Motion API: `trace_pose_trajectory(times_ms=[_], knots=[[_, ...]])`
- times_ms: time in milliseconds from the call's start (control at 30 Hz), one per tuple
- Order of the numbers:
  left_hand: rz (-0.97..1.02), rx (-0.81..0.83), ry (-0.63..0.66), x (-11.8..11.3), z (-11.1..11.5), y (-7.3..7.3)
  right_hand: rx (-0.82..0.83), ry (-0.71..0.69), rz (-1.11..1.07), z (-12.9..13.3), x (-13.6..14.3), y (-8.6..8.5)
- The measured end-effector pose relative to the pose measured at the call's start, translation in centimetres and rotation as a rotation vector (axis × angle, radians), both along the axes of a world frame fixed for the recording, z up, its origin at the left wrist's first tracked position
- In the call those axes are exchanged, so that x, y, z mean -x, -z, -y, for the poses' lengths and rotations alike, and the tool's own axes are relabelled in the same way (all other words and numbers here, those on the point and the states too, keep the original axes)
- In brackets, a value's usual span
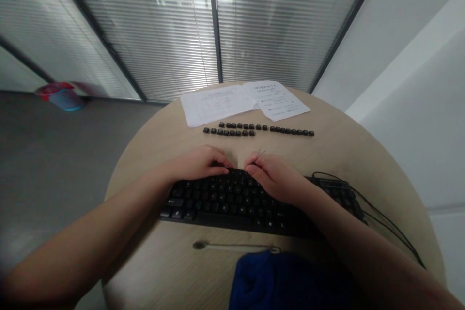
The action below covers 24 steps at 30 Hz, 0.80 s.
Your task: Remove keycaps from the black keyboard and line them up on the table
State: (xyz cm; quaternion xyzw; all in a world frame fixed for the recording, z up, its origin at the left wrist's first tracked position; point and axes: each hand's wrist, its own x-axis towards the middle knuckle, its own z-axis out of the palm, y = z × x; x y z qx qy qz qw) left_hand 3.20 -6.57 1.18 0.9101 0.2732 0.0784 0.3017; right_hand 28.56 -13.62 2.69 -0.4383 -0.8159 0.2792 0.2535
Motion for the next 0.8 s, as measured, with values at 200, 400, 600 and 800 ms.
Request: trace_pose_trajectory(times_ms=[200,400,600,800], knots=[[0.019,0.036,0.005,-0.05,-0.06,0.06,0.081,-0.014,-0.036,-0.03,-0.12,0.69],[0.023,0.028,0.025,-0.03,-0.19,0.19,0.019,-0.068,-0.040,0.04,0.23,0.68],[0.029,0.021,0.019,0.04,-0.16,0.21,-0.017,-0.092,-0.021,0.02,0.43,0.42],[0.018,0.018,-0.001,0.13,-0.35,0.38,-0.007,-0.076,-0.040,-0.25,0.25,0.54]])
